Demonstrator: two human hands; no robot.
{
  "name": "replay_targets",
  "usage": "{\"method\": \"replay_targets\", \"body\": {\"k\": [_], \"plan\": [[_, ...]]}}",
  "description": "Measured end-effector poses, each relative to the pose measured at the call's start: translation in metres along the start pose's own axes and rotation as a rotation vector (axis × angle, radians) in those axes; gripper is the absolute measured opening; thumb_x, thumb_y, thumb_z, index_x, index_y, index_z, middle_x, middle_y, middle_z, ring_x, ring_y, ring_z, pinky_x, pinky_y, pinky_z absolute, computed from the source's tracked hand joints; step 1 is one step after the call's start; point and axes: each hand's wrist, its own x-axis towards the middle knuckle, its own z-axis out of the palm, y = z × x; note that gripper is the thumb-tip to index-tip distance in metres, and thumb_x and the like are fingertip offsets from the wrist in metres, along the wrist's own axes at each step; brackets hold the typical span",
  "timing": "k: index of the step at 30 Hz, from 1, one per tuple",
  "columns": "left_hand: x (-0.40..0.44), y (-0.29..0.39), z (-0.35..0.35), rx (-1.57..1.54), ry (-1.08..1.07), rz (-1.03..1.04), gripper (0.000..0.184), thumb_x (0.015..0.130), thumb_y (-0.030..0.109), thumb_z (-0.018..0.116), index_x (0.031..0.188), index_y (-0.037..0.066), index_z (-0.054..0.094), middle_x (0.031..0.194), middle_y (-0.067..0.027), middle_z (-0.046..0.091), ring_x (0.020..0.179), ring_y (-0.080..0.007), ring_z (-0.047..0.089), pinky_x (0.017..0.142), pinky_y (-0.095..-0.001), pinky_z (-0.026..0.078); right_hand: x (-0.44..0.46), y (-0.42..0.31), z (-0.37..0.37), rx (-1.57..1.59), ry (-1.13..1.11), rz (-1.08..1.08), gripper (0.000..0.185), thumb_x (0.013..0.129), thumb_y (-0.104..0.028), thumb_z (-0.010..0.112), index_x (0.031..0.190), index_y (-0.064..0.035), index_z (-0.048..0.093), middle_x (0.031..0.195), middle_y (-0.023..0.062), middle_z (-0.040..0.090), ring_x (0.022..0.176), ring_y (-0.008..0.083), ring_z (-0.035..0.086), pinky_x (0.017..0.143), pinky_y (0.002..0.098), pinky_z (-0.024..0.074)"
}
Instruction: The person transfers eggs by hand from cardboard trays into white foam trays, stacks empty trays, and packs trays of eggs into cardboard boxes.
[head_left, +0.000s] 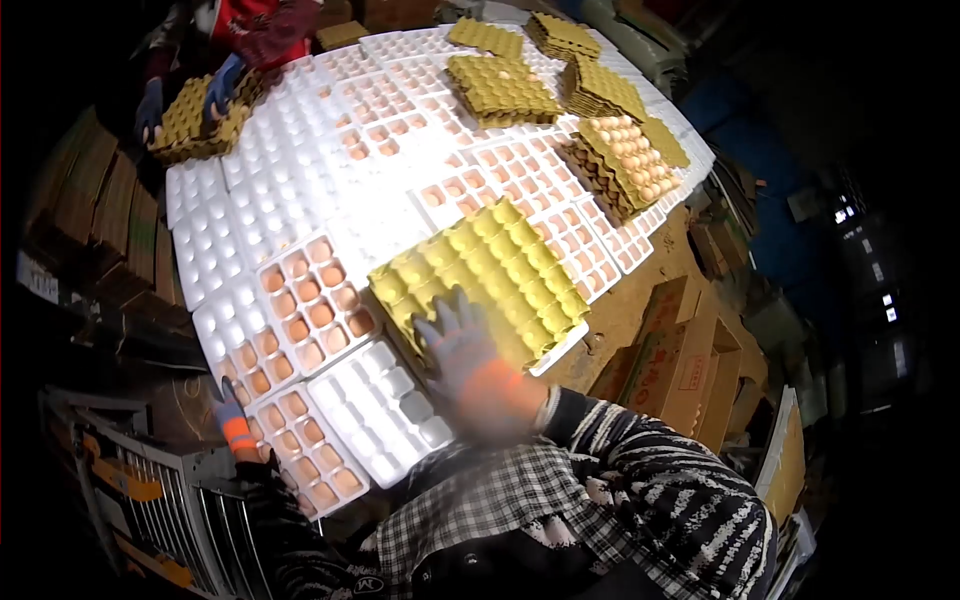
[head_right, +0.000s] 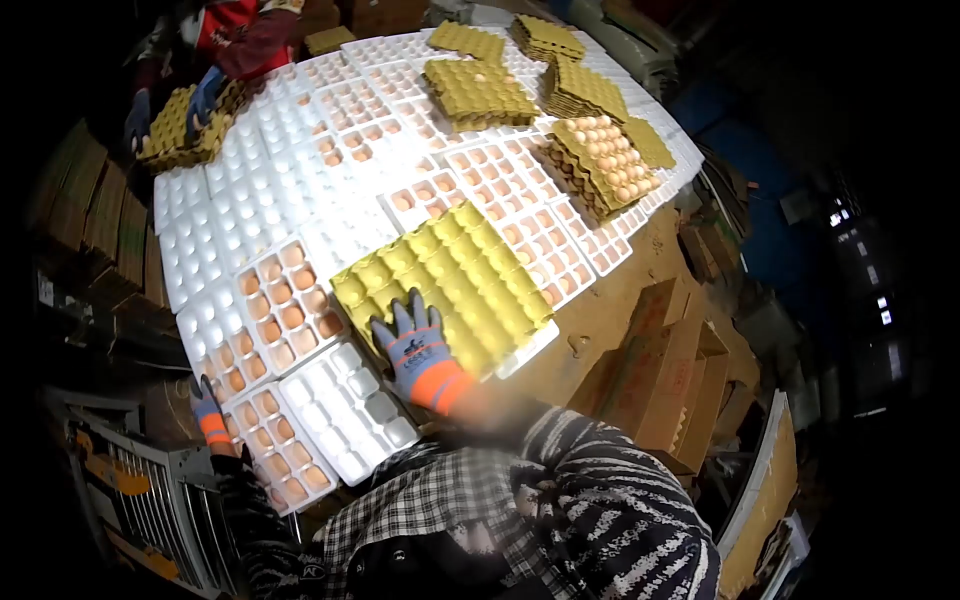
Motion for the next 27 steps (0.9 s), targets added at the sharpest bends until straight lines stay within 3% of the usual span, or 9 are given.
{"method": "replay_targets", "body": {"k": [2,4,8,11,12,20,23,25,27], "plan": [[-0.009,0.009,0.003,0.045,0.212,0.122,0.078,0.095,0.045,0.068,0.152,0.0,0.04,0.154,-0.0227,0.045,0.139,-0.0343,0.046,0.113,-0.0391,0.039,0.003,0.005,-0.031,0.003,-0.186,0.003,0.075,0.081,-0.036,0.072,0.149,-0.0155,0.048,0.153,0.0271,0.038,0.147,0.0518,0.025,0.116,0.0644,0.0227],[0.003,-0.011,0.004,0.233,0.403,0.199,0.079,0.093,0.043,0.072,0.152,0.001,0.04,0.155,-0.0216,0.044,0.14,-0.0356,0.043,0.116,-0.0405,0.037,-0.016,0.026,-0.061,0.052,-0.017,-0.037,0.068,0.081,-0.024,0.068,0.146,-0.0162,0.051,0.151,0.0265,0.042,0.14,0.0448,0.039,0.114,0.0552,0.0342],[-0.036,-0.012,0.026,0.113,0.306,0.298,0.073,0.095,0.035,0.071,0.152,0.001,0.04,0.15,-0.0185,0.05,0.131,-0.0308,0.052,0.109,-0.0372,0.043,-0.061,0.114,-0.127,0.217,0.424,-0.16,0.056,0.084,-0.017,0.069,0.139,-0.0194,0.059,0.141,0.0203,0.053,0.121,0.0351,0.058,0.096,0.0405,0.0514],[-0.137,0.101,0.047,-0.01,0.173,0.541,0.064,0.098,0.019,0.067,0.153,0.001,0.039,0.153,-0.0162,0.046,0.134,-0.0279,0.049,0.113,-0.0383,0.04,-0.056,0.206,-0.15,0.049,0.653,-0.178,0.039,0.081,-0.01,0.068,0.118,-0.0171,0.069,0.129,0.0156,0.061,0.111,0.0354,0.06,0.097,0.0433,0.0485],[-0.191,0.156,0.059,-0.242,0.1,0.282,0.06,0.099,0.009,0.061,0.153,0.0,0.038,0.157,-0.015,0.041,0.141,-0.0267,0.043,0.117,-0.0399,0.036,-0.053,0.245,-0.157,0.002,0.691,-0.207,0.037,0.084,-0.006,0.065,0.118,-0.0175,0.069,0.128,0.0149,0.062,0.111,0.0347,0.059,0.096,0.0434,0.0487],[-0.301,0.195,0.125,-0.339,-0.118,0.319,0.062,0.095,0.002,0.056,0.154,-0.002,0.036,0.156,-0.0173,0.042,0.143,-0.0289,0.041,0.119,-0.0389,0.032,0.023,0.57,-0.105,-0.185,0.795,0.059,0.055,0.078,0.004,0.06,0.125,-0.023,0.068,0.137,0.0115,0.059,0.123,0.0349,0.055,0.109,0.0446,0.0394],[-0.343,0.235,0.129,-0.189,-0.106,0.36,0.061,0.092,0.0,0.06,0.15,-0.004,0.041,0.15,-0.0185,0.05,0.139,-0.0281,0.047,0.117,-0.0388,0.035,0.062,0.663,-0.054,-0.008,0.546,0.134,0.069,0.076,0.005,0.061,0.138,-0.0245,0.061,0.147,0.0122,0.054,0.136,0.0382,0.048,0.112,0.0464,0.0387],[-0.359,0.253,0.131,-0.207,-0.136,0.324,0.061,0.09,0.0,0.063,0.148,-0.003,0.044,0.144,-0.0182,0.055,0.134,-0.0277,0.052,0.114,-0.0389,0.038,0.063,0.597,-0.069,-0.303,0.435,0.389,0.085,0.078,-0.008,0.073,0.154,-0.028,0.041,0.159,0.0182,0.037,0.144,0.0414,0.034,0.113,0.0559,0.0326],[-0.378,0.257,0.124,-0.099,-0.193,0.353,0.06,0.087,0.004,0.07,0.144,0.0,0.051,0.138,-0.0175,0.06,0.126,-0.0289,0.057,0.111,-0.0399,0.042,0.051,0.5,-0.083,-0.12,0.688,0.062,0.076,0.078,-0.011,0.077,0.148,-0.0195,0.05,0.151,0.021,0.045,0.139,0.0418,0.042,0.11,0.052,0.0384]]}}
